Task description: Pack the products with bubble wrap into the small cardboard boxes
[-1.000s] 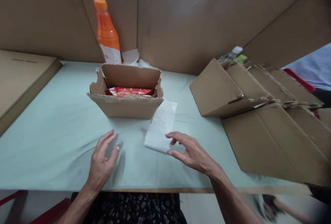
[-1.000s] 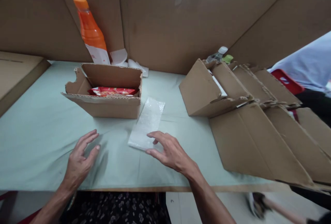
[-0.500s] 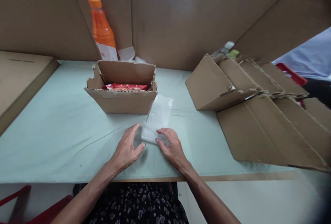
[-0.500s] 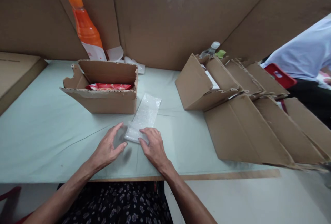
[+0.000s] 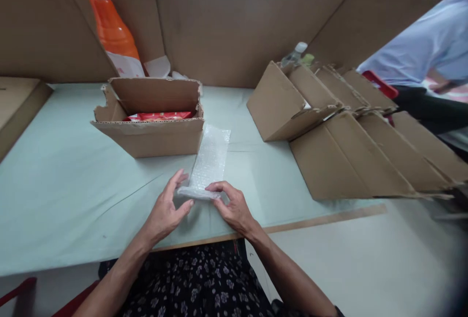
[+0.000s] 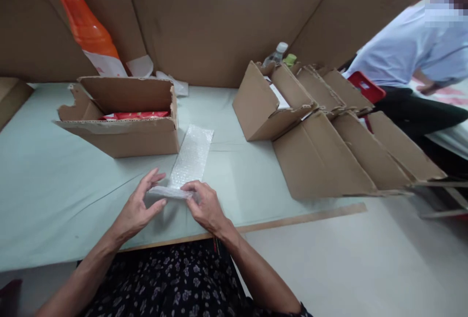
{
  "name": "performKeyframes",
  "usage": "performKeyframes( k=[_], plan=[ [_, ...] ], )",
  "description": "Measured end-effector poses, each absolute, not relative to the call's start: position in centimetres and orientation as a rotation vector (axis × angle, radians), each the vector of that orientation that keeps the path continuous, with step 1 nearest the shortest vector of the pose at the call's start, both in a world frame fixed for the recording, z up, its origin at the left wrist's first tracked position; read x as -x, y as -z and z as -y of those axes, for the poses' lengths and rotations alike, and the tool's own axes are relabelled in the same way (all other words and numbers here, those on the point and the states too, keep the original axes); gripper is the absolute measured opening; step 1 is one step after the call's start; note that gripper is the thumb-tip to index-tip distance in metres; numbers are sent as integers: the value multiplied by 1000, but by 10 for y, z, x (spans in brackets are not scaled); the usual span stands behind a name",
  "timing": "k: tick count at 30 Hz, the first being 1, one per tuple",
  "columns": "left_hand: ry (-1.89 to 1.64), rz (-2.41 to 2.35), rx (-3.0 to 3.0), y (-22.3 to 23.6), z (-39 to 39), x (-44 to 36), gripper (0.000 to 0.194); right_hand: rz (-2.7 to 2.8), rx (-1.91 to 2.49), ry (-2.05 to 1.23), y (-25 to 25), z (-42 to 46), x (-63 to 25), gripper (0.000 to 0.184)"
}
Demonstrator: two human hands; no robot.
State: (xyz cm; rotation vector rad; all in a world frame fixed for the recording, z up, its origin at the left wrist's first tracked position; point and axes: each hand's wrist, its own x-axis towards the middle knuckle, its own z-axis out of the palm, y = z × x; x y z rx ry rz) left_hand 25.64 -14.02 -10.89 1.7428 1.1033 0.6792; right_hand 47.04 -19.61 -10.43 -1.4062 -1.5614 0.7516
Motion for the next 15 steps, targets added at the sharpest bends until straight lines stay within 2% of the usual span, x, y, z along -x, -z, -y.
performKeyframes(
  k=[4,8,11,15],
  plan=[
    [-532,-1029,-1716,109,151,-251,56,1447,1480,-819,109,219,-465,24],
    [-559,-1108,-1744,115,161,-250,49,1486,1603,-789,116,232,-467,13],
    [-591,-1135,-1781,118,162,-253,47,1519,1665,-761,119,233,-468,14],
    [-632,-1257,-1934,122,160,-258,45,1555,1731,-489,119,229,-471,28]
  ],
)
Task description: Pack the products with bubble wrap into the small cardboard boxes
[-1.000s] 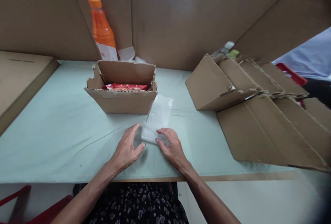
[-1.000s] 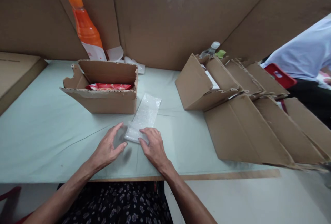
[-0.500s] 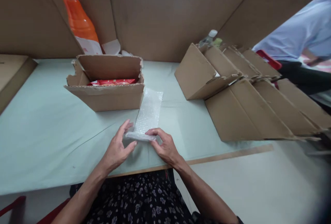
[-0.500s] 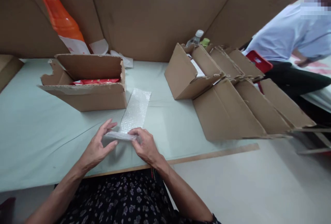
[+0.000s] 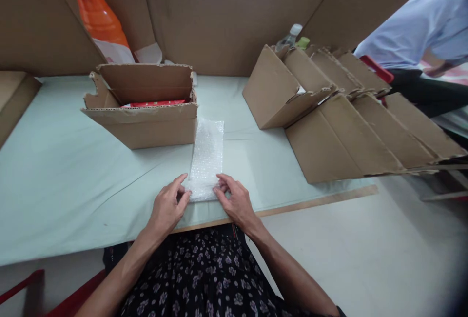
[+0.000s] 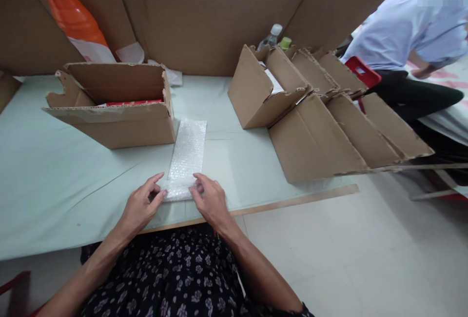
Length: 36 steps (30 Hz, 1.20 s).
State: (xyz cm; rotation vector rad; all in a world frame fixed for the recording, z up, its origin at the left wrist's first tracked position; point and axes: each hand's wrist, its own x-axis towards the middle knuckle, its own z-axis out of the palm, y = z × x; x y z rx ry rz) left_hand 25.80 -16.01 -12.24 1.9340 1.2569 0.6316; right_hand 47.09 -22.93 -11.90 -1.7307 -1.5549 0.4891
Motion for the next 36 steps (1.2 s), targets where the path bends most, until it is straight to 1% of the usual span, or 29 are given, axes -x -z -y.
performKeyframes(
  k=[3,5,11,16,19,22,24,27,29,32,36],
  plan=[
    [-666,-1266,-2050,123,159,-262,43,1631,1692,-183,113,233,-472,29],
    [-707,-1252,-2112,123,157,-265,42,1712,1633,-109,109,238,-472,25],
    [-723,-1202,-2299,129,151,-272,40,1951,1571,-185,117,244,-466,28],
    [-852,-1097,-2324,124,157,-265,37,1977,1559,-211,126,235,-469,18],
    [-827,-917,-2367,115,166,-259,38,1946,1503,-289,122,232,-473,15],
    [-770,-898,-2321,112,172,-256,36,1904,1478,-408,115,234,-474,16],
    [-754,-973,-2279,114,171,-258,35,1871,1506,-374,110,238,-474,19],
    [-749,-1081,-2287,122,165,-264,33,1864,1559,-173,105,243,-476,24],
    [-740,-1125,-2327,126,160,-269,32,1935,1562,-117,106,244,-477,25],
    [-787,-1132,-2358,125,158,-272,34,2049,1561,-153,113,242,-478,24],
    [-798,-919,-2346,116,167,-262,41,1975,1537,-314,117,239,-478,21]
  ],
)
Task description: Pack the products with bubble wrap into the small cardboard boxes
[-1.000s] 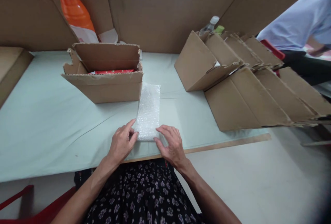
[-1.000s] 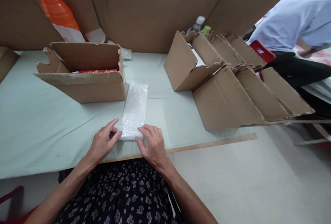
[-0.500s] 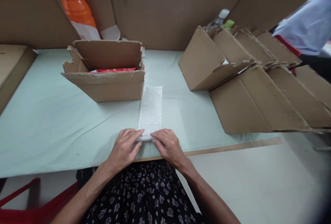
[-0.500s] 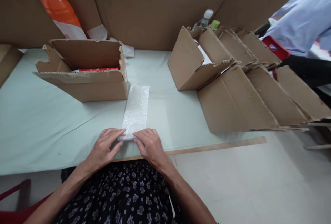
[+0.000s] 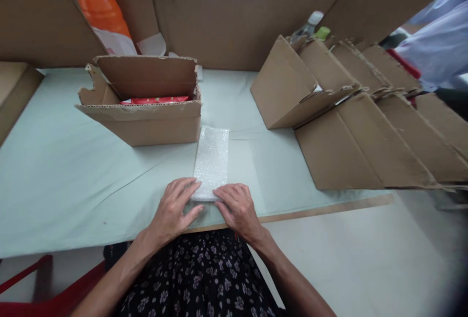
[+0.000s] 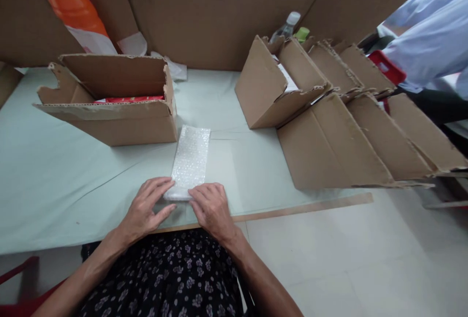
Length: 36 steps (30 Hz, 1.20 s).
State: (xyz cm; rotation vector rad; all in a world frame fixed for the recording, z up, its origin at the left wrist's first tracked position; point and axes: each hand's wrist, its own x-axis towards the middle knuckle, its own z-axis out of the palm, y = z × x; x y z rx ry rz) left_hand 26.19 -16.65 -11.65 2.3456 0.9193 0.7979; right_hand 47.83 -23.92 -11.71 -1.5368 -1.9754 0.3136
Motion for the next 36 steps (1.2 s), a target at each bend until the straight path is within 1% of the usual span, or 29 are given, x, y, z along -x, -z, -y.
performKeyframes(
  k=[3,5,8,12,14,16,19,23,26,29,31,34,36],
  plan=[
    [-743,-877,-2279,113,172,-255,40,1934,1491,-454,110,242,-480,20],
    [-721,-935,-2260,114,171,-255,39,1925,1523,-393,105,244,-482,24],
    [-737,-1024,-2331,119,164,-262,34,1959,1571,-213,104,244,-484,28],
    [-795,-1051,-2387,121,159,-267,36,2090,1558,-160,115,240,-484,26],
    [-787,-955,-2394,119,162,-263,42,2046,1556,-215,119,238,-484,24],
    [-754,-863,-2378,115,168,-257,46,1969,1529,-348,119,239,-484,25],
    [-718,-873,-2294,113,173,-252,48,1908,1487,-486,112,243,-487,28],
    [-727,-1021,-2295,119,165,-259,41,1930,1568,-272,109,245,-488,36],
    [-799,-1109,-2342,122,157,-265,37,2035,1585,-192,116,239,-486,35],
    [-849,-1040,-2392,120,158,-264,40,2009,1548,-254,122,231,-483,28],
    [-821,-943,-2399,117,163,-259,43,1934,1489,-376,121,230,-482,26],
    [-759,-920,-2316,114,169,-254,45,1876,1459,-503,115,234,-483,29],
    [-741,-998,-2286,116,166,-255,43,1880,1520,-421,111,237,-483,34]
  ],
)
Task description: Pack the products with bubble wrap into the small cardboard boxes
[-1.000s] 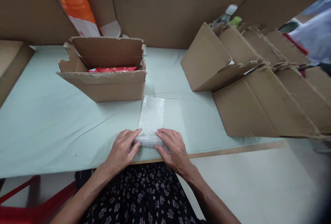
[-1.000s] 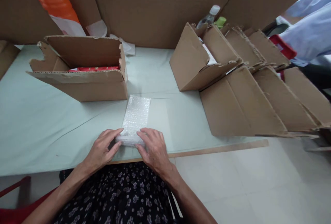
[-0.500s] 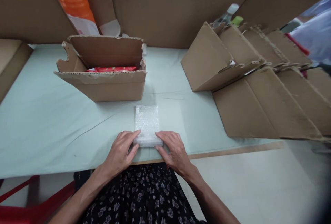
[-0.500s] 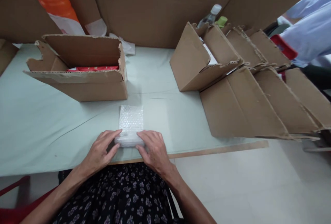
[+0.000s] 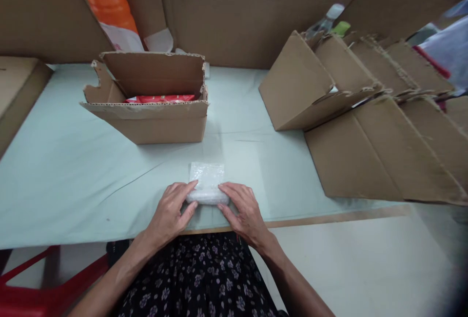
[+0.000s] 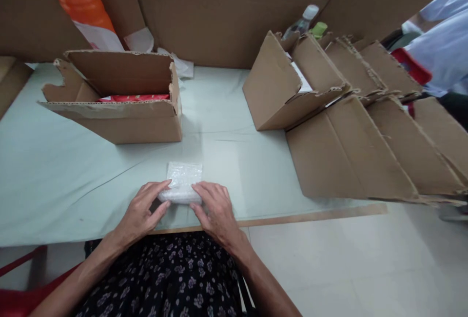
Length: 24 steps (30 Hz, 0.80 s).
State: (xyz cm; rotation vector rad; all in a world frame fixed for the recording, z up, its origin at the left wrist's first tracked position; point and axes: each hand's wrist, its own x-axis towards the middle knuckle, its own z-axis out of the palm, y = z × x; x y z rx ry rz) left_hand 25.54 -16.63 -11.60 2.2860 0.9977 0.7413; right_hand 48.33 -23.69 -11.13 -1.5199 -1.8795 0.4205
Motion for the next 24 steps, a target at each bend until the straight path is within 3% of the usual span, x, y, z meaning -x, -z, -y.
performKeyframes(
  k=[5,9,13,17,22,24],
  plan=[
    [-782,-1252,-2265,123,150,-268,37,2064,1603,-174,117,226,-481,40],
    [-877,-1377,-1890,122,154,-269,50,1976,1643,-201,127,208,-476,33],
    [-877,-1262,-1406,118,165,-264,69,1749,1523,-438,123,205,-470,27],
    [-791,-1107,-1279,109,166,-266,73,1749,1441,-725,113,211,-472,22],
    [-783,-1043,-1567,104,169,-273,64,1704,1368,-954,106,210,-483,62],
    [-813,-990,-1786,101,168,-273,63,1707,1349,-1070,105,206,-484,49]
  ],
)
